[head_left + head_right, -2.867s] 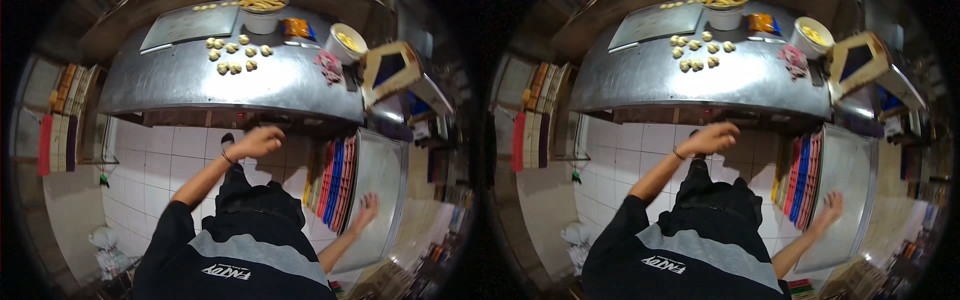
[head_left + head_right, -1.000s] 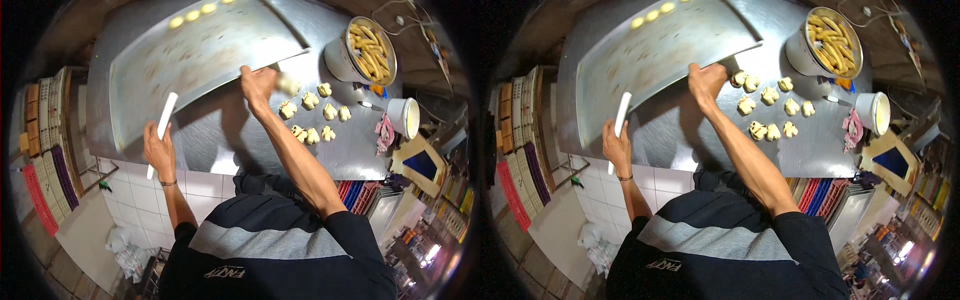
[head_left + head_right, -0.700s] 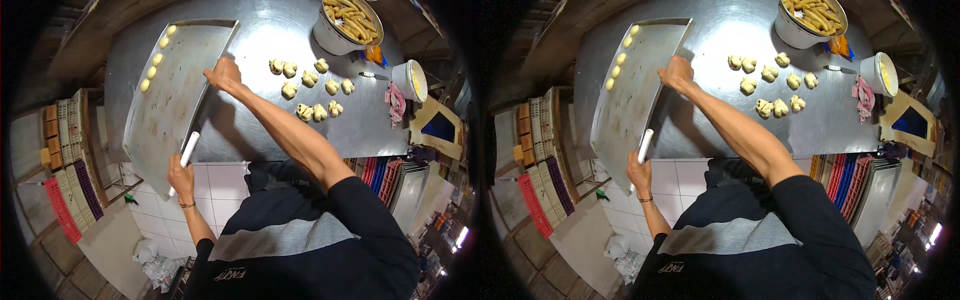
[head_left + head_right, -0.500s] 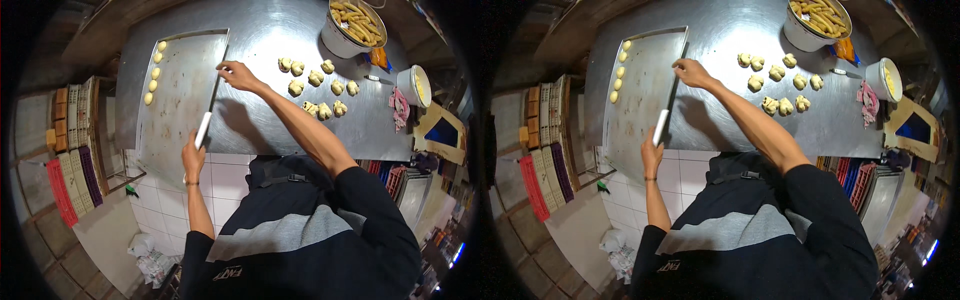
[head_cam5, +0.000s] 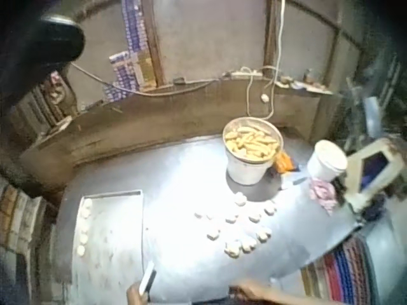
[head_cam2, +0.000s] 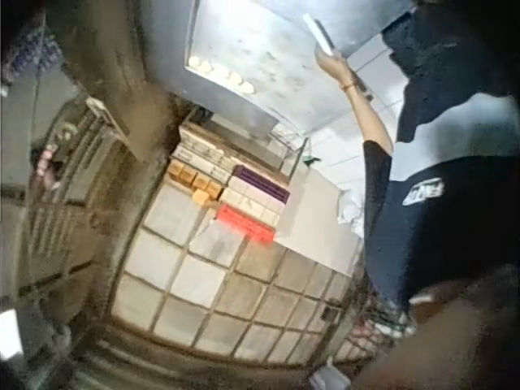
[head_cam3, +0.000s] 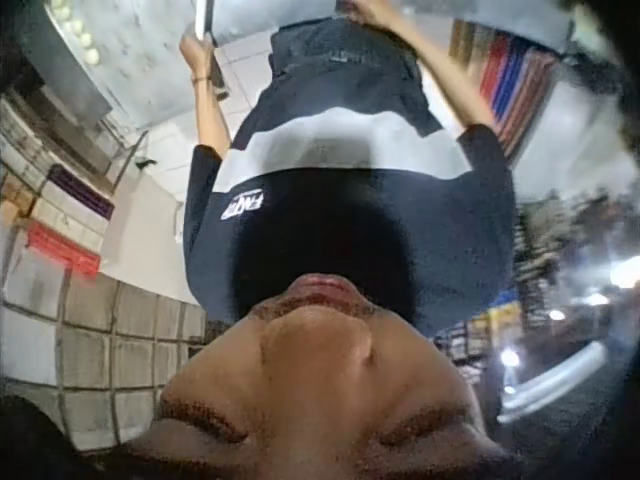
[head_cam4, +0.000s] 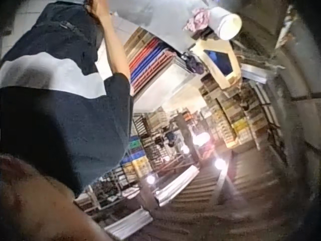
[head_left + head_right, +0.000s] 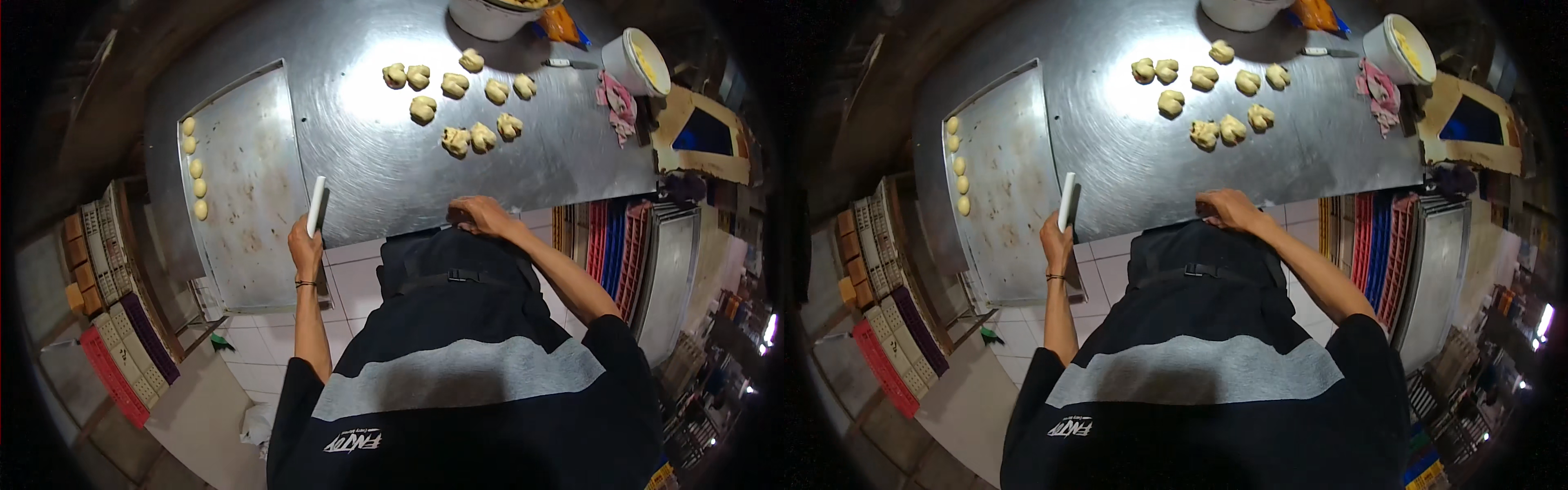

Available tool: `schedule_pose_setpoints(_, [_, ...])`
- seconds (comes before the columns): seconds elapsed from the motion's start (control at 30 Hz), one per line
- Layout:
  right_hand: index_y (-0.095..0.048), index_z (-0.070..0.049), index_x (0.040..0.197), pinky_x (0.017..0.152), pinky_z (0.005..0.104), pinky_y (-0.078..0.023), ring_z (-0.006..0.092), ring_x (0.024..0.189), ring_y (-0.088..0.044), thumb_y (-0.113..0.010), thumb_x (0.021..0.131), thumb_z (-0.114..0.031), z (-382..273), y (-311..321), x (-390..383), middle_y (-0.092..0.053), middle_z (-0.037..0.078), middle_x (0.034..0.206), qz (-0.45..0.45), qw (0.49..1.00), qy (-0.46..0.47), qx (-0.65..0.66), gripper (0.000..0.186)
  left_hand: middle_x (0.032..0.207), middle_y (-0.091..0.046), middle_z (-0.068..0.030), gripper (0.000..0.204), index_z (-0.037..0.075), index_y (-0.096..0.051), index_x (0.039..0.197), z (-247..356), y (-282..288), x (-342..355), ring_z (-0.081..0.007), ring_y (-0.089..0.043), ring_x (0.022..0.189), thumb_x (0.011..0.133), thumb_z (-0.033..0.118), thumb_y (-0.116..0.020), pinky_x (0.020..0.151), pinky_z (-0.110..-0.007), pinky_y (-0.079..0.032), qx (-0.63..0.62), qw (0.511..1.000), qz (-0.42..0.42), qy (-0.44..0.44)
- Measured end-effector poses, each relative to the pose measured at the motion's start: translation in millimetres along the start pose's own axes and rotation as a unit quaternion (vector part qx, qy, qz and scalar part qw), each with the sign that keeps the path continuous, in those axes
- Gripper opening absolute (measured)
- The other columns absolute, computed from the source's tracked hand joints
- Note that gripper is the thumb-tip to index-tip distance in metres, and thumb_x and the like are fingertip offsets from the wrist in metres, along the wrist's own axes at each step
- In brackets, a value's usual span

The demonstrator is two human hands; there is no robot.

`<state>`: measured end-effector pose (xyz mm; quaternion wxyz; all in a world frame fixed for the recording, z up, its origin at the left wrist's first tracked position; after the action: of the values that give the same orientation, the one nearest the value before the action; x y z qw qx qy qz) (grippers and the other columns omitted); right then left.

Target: Shaping and filling pieces of dough with a savory filling on a metal tray.

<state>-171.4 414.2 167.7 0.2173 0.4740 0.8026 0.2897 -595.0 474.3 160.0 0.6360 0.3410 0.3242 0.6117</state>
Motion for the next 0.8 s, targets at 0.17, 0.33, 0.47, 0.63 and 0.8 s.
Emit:
schedule_pose_setpoints(0.17, [-0.061,-0.004,0.095,0.074,0.0497,-0.047,0.0418,0.093,-0.062,-0.071,0.081,-0.010,-7.7,-19.8,1.2,-0.066,0.016,0.094,0.026,0.997,-0.065,0.015,0.018,0.108,-0.067,-0.0222,0.034,0.001,-0.066,0.117,66.5,19.1,6.7,-0.0410,-0.065,0.098,0.083,0.004,-0.068,0.086,-0.044,-0.051,-0.008,0.997,0.072,-0.005])
schedule_pose_setpoints(0.33, [-0.059,0.001,0.087,0.067,0.0481,-0.046,0.0435,0.079,-0.060,-0.064,0.084,-0.003,6.9,-26.9,5.2,-0.062,0.019,0.085,0.061,0.993,-0.084,0.049,0.007,0.101,-0.065,-0.0230,0.029,-0.002,-0.064,0.114,106.1,-9.8,109.5,-0.0429,-0.063,0.095,0.086,0.005,-0.064,0.083,-0.047,-0.051,0.006,0.993,0.105,-0.054])
schedule_pose_setpoints(0.47, [-0.057,0.004,0.085,0.066,0.0471,-0.045,0.0444,0.075,-0.058,-0.062,0.085,-0.001,16.2,-28.5,10.0,-0.061,0.021,0.083,0.114,0.991,-0.053,0.053,0.007,0.102,-0.067,-0.0226,0.026,0.001,-0.065,0.111,94.0,-30.9,197.1,-0.0414,-0.066,0.096,0.087,0.006,-0.062,0.082,-0.048,-0.054,0.142,0.987,0.078,-0.012])
schedule_pose_setpoints(0.63, [-0.060,0.004,0.087,0.065,0.0453,-0.046,0.0435,0.074,-0.059,-0.067,0.085,-0.005,14.0,-27.1,11.4,-0.060,0.023,0.082,0.216,0.970,-0.086,0.077,0.012,0.097,-0.069,-0.0202,0.014,0.001,-0.063,0.099,39.7,-65.7,227.7,-0.0400,-0.069,0.090,0.091,0.002,-0.052,0.077,-0.048,-0.058,0.203,0.973,0.106,0.011])
schedule_pose_setpoints(0.8, [-0.063,0.002,0.092,0.064,0.0400,-0.048,0.0331,0.070,-0.063,-0.071,0.083,-0.009,24.3,-10.1,10.0,-0.063,0.017,0.078,0.323,0.912,-0.210,0.137,0.017,0.096,-0.069,-0.0261,0.017,-0.002,-0.067,0.094,1.7,-57.0,248.0,-0.0467,-0.067,0.092,0.084,0.005,-0.056,0.082,-0.052,-0.055,0.137,0.985,0.094,0.041])
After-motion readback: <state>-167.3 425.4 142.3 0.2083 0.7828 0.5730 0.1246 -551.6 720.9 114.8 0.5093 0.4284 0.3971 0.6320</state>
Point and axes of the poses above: each hand's wrist, its own x-axis towards the middle knuckle, its own y-axis out of the back of the hand, z = x × y, the point moved 2 cm from there along x, towards the middle knuckle
